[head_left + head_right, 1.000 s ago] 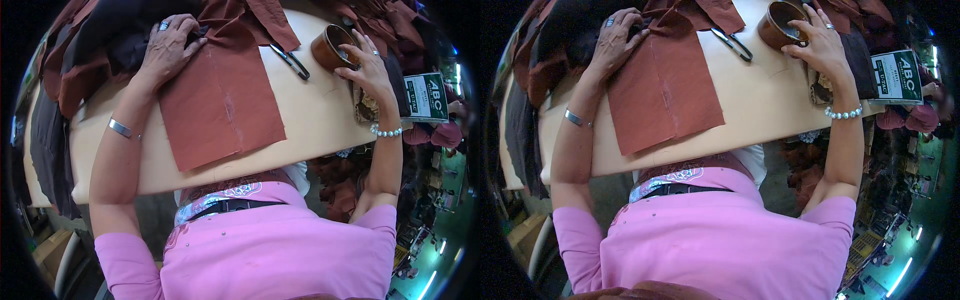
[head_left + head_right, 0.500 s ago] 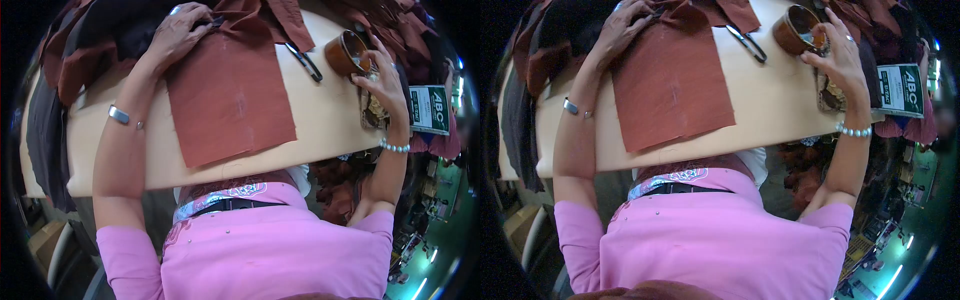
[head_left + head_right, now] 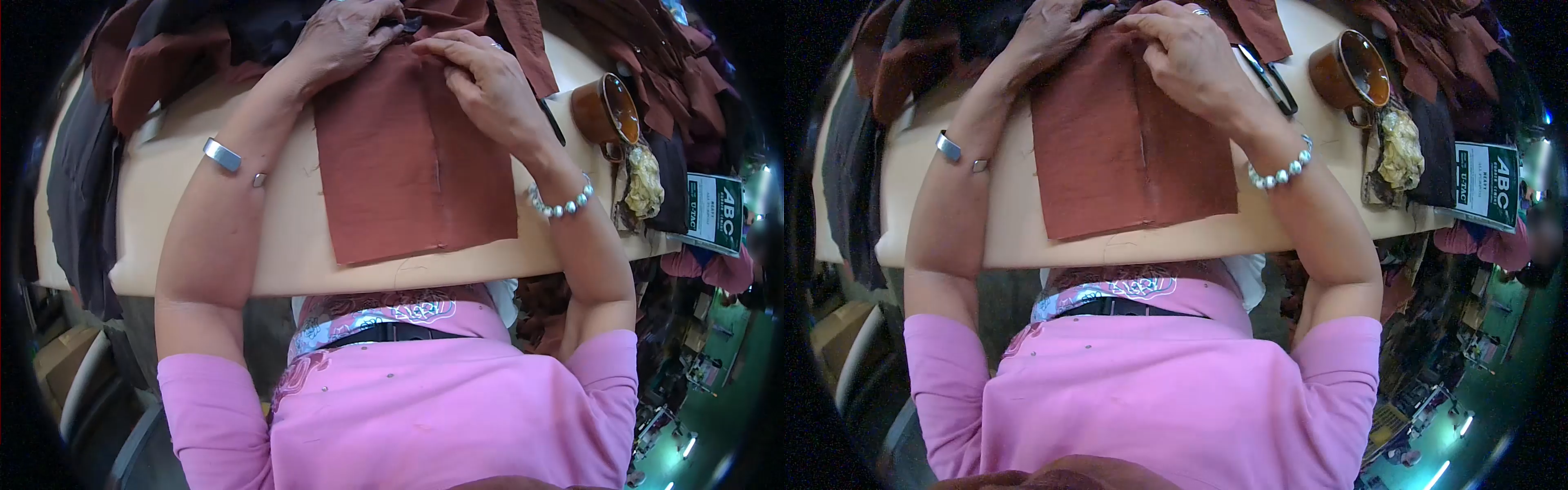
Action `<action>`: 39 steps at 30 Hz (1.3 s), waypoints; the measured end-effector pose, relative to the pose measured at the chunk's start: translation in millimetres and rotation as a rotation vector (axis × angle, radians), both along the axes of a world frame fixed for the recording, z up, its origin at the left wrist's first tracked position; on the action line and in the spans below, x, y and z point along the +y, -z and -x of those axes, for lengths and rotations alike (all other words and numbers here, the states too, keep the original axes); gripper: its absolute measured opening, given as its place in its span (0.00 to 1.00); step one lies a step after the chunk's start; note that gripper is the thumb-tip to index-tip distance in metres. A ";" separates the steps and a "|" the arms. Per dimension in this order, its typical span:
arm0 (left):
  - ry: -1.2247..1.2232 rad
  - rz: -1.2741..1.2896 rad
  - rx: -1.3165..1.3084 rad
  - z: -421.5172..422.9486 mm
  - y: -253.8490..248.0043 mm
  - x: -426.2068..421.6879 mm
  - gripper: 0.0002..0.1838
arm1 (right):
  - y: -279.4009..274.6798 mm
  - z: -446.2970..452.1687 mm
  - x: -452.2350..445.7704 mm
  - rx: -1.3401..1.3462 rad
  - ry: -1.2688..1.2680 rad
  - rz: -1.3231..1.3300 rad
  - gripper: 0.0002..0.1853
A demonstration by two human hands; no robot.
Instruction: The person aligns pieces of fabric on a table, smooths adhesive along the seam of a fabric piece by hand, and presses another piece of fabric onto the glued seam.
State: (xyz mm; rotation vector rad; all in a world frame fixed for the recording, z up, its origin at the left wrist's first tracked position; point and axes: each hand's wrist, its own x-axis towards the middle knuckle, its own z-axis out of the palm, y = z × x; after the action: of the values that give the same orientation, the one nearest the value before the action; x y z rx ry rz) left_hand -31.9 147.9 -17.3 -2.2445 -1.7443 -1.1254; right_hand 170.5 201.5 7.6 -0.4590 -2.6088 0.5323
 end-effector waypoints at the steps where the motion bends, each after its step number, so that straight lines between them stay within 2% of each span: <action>1: 0.008 -0.001 0.006 0.8 0.0 0.3 0.06 | 3.6 1.7 -0.8 -0.019 0.035 -0.023 0.20; 9: 0.020 0.006 0.030 2.0 2.1 2.5 0.07 | 15.3 16.6 -1.8 -0.058 0.197 -0.078 0.21; 12: 0.007 -0.003 0.046 2.0 2.3 2.5 0.07 | 6.5 12.0 0.3 -0.067 0.108 0.040 0.21; 19: -0.015 0.029 0.037 0.4 0.6 0.9 0.07 | 2.5 -19.1 -33.0 -0.062 0.010 -0.190 0.21; 23: -0.001 0.007 0.045 1.0 2.0 2.9 0.07 | -11.2 -22.8 -42.1 -0.068 -0.032 0.062 0.14; 26: -0.019 0.013 0.058 0.9 2.1 2.0 0.07 | -7.4 -15.7 -42.3 -0.112 0.063 -0.017 0.21; 27: -0.012 0.009 0.052 1.0 2.4 1.1 0.07 | 5.4 -15.6 -39.9 0.042 0.010 -0.116 0.22; 30: 0.006 -0.007 0.042 1.9 3.6 1.7 0.07 | 1.3 -29.3 -58.2 0.000 -0.028 -0.124 0.14; 34: -0.005 -0.013 0.069 3.1 3.3 4.3 0.07 | -5.6 -47.0 -71.9 -0.037 -0.106 0.071 0.16; 35: -0.012 -0.009 0.080 2.3 2.2 4.5 0.07 | -6.1 -47.5 -68.7 -0.074 -0.081 0.104 0.23; 39: -0.006 0.031 0.041 2.6 0.9 2.1 0.07 | 4.3 -38.3 -69.3 -0.026 0.022 0.005 0.26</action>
State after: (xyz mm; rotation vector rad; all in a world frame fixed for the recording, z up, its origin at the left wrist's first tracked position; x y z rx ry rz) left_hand -34.5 150.0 -18.2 -2.2611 -1.7636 -1.0505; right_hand 208.9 132.2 3.3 -0.4987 -2.6251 0.5295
